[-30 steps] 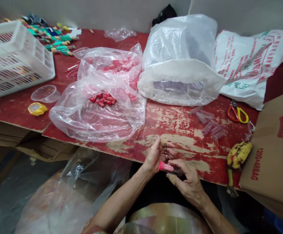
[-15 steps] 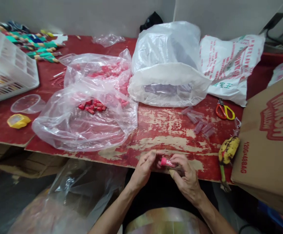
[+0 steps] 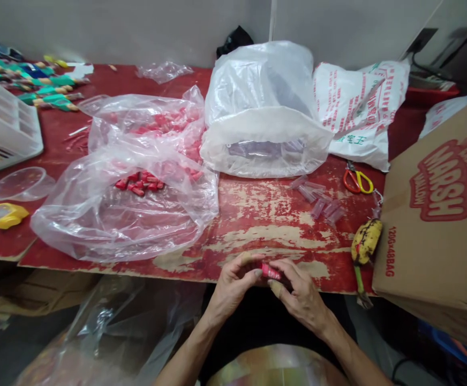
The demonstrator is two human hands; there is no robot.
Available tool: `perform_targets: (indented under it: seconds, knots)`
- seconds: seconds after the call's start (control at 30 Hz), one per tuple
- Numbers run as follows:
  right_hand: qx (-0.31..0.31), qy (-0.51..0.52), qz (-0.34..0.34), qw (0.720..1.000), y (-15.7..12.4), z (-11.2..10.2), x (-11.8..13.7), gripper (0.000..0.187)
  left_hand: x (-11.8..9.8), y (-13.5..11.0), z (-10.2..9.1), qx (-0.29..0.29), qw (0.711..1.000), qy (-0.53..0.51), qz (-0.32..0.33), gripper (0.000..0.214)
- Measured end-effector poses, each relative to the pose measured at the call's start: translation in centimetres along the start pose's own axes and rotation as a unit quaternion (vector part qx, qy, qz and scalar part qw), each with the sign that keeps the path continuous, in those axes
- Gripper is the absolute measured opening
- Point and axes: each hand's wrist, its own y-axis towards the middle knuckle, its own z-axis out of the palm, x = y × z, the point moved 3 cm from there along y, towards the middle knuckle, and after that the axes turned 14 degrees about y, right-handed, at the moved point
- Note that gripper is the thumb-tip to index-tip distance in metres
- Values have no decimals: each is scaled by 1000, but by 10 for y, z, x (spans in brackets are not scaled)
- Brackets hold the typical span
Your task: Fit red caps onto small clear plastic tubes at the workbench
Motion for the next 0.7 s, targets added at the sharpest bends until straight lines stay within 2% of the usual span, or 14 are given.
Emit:
perform_targets:
  seconds: [0.23,0.37,0.5,0.63,0.7]
  knots:
    - [57,-49,25,997,6,-3,2,20,3,-1,-6,7,1000,9,-9,32]
    - [34,-34,32,998,5,-7,2,22,2,3,-5,33,999,-7,-21,35]
    - [16,10,-15,1000,0,-7,6,24,0,14,2,6,997,-70,-31,34]
    - [66,25,-58,996,-4,1,12,30,4,30,16,20,991,-123,-54,43]
    - [99,15,-59,993,-5,4,14,26,6,33,22,30,988,-133,-68,47]
